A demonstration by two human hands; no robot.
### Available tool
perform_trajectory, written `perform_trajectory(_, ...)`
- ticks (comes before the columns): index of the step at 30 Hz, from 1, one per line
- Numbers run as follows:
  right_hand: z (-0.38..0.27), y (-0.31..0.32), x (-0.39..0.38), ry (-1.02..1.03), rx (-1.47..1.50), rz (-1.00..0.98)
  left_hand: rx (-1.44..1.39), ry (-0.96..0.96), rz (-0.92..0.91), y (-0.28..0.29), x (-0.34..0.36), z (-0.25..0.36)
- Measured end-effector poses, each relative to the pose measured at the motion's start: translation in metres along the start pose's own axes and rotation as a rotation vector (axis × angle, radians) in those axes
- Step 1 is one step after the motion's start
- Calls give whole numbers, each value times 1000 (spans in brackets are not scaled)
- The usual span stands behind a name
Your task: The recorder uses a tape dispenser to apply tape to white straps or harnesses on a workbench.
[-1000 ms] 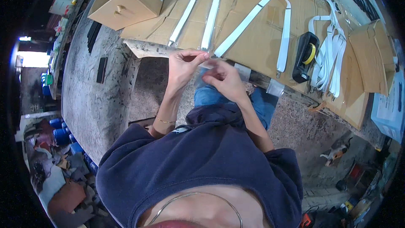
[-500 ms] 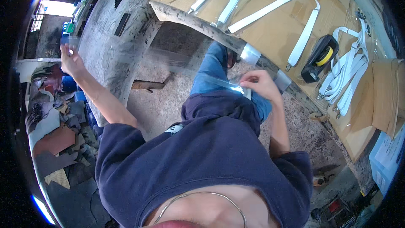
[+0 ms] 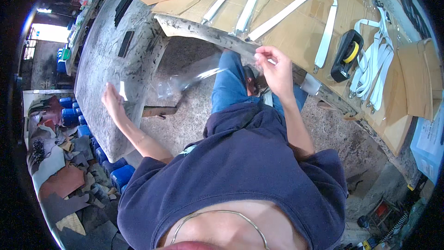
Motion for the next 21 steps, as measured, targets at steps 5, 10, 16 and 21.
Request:
perform_trajectory(5,-22,-19,8,18,-3,200,1163,83,-120,88,26,-101)
perform_trajectory(10,-41,-55,14,229,-221,90,370,-210,-225,-124,-56,71)
perform_trajectory(16,-64,-76,17,256,-314,70,95,-398,-905,-282,-112,72)
perform_trajectory(21,-64,-66,14,301,-405,99,9,-262,-957,-310,-121,57)
Point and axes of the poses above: each hand's wrist, its own x-axis towards the middle knuckle, its own y-axis out of the back of the hand, z = x × y, the point moved 7 cm from there along x, towards the middle knuckle, and after that the axes turned 4 degrees about z, right-handed, at the moved point
